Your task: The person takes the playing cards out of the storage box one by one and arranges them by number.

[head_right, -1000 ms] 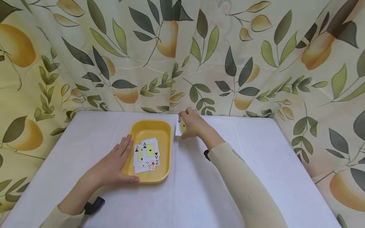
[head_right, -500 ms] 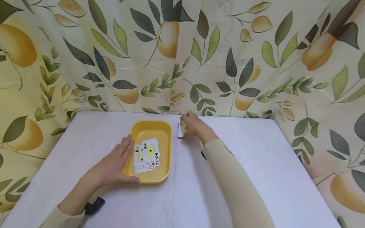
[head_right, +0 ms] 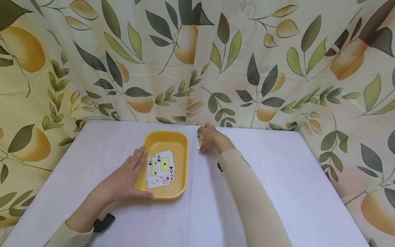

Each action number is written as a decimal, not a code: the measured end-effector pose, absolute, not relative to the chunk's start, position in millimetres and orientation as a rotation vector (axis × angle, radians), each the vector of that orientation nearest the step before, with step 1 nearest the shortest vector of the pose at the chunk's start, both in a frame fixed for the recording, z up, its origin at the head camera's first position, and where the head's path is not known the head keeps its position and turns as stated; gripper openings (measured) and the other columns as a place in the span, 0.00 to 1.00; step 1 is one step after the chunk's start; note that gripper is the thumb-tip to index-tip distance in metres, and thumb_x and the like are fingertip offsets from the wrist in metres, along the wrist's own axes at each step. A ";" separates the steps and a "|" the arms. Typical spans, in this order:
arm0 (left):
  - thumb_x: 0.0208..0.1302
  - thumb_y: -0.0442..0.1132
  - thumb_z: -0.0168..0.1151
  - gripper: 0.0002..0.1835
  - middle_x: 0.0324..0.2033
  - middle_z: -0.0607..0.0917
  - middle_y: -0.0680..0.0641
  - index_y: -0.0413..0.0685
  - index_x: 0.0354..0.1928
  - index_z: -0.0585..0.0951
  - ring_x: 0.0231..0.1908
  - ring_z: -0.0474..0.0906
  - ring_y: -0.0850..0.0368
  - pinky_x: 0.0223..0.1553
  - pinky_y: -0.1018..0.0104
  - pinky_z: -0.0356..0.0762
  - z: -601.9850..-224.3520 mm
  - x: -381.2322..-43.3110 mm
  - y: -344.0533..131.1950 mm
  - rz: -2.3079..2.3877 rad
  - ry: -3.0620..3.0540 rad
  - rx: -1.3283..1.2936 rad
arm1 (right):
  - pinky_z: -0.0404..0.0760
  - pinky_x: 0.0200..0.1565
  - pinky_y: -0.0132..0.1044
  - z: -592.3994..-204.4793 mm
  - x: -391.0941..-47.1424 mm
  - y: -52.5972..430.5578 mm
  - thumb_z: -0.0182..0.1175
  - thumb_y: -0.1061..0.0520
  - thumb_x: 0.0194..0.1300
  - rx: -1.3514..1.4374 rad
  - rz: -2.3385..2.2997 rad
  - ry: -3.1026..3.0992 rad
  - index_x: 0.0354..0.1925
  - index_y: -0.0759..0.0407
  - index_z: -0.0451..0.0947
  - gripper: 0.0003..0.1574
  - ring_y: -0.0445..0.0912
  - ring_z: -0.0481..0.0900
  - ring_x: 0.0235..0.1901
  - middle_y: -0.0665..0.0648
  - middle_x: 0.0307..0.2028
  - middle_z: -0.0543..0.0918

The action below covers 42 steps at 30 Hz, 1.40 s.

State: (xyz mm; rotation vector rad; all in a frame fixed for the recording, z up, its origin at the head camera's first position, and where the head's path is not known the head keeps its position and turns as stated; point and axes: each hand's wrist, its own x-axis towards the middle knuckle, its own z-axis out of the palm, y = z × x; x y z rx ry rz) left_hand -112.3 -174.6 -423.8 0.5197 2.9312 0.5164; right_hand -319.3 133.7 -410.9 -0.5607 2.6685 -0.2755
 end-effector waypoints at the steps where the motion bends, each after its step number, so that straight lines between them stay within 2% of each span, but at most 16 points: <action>1: 0.34 0.88 0.59 0.80 0.80 0.36 0.44 0.41 0.79 0.42 0.79 0.33 0.48 0.77 0.51 0.46 -423.8 -112.1 -174.3 0.510 2.933 0.520 | 0.72 0.64 0.55 -411.9 -318.8 134.3 0.75 0.55 0.49 -0.560 -0.278 2.663 0.70 0.55 0.66 0.52 0.57 0.62 0.63 0.63 0.67 0.62; 9: 0.33 0.88 0.58 0.80 0.80 0.35 0.45 0.41 0.79 0.42 0.79 0.33 0.48 0.77 0.51 0.46 -423.4 -110.7 -174.0 0.496 2.936 0.500 | 0.73 0.60 0.55 -415.4 -315.9 134.5 0.72 0.55 0.50 -0.556 -0.289 2.644 0.72 0.52 0.64 0.52 0.57 0.60 0.62 0.64 0.69 0.59; 18: 0.35 0.87 0.60 0.80 0.80 0.36 0.44 0.40 0.79 0.41 0.79 0.34 0.47 0.77 0.50 0.46 -424.3 -113.0 -177.3 0.510 2.960 0.543 | 0.70 0.65 0.57 -411.8 -314.5 134.9 0.75 0.55 0.47 -0.591 -0.326 2.716 0.75 0.53 0.60 0.58 0.59 0.59 0.66 0.64 0.69 0.60; 21: 0.34 0.86 0.61 0.80 0.80 0.36 0.44 0.40 0.79 0.42 0.79 0.34 0.47 0.77 0.50 0.46 -424.4 -113.2 -176.8 0.514 2.958 0.533 | 0.70 0.65 0.57 -401.9 -308.5 133.8 0.74 0.56 0.47 -0.652 -0.389 2.760 0.74 0.55 0.61 0.57 0.60 0.59 0.67 0.65 0.69 0.61; 28: 0.34 0.87 0.59 0.80 0.80 0.37 0.44 0.41 0.79 0.42 0.79 0.34 0.47 0.77 0.51 0.46 -424.1 -110.8 -174.1 0.494 2.954 0.517 | 0.71 0.66 0.54 -374.8 -264.8 111.6 0.73 0.49 0.52 -0.802 -0.617 2.871 0.71 0.55 0.66 0.51 0.56 0.63 0.67 0.59 0.68 0.65; 33: 0.34 0.88 0.58 0.80 0.80 0.35 0.46 0.42 0.79 0.41 0.79 0.33 0.48 0.77 0.52 0.45 -425.0 -110.1 -173.8 0.488 2.944 0.515 | 0.71 0.67 0.52 -373.2 -229.4 89.1 0.73 0.43 0.52 -0.954 -0.666 2.835 0.70 0.55 0.67 0.51 0.54 0.65 0.67 0.57 0.68 0.67; 38: 0.36 0.87 0.58 0.79 0.80 0.37 0.43 0.40 0.79 0.43 0.79 0.34 0.47 0.77 0.52 0.46 -424.6 -109.9 -173.9 0.469 2.964 0.560 | 0.71 0.68 0.46 -384.9 -208.0 70.7 0.74 0.40 0.51 -1.059 -0.488 2.742 0.71 0.53 0.67 0.53 0.50 0.66 0.67 0.55 0.69 0.67; 42: 0.36 0.88 0.57 0.79 0.79 0.39 0.41 0.38 0.79 0.45 0.79 0.36 0.45 0.77 0.50 0.48 -424.1 -109.7 -174.8 0.453 2.983 0.579 | 0.69 0.69 0.46 -397.1 -197.4 58.3 0.73 0.37 0.53 -1.126 -0.216 2.690 0.70 0.50 0.70 0.50 0.50 0.65 0.70 0.54 0.70 0.69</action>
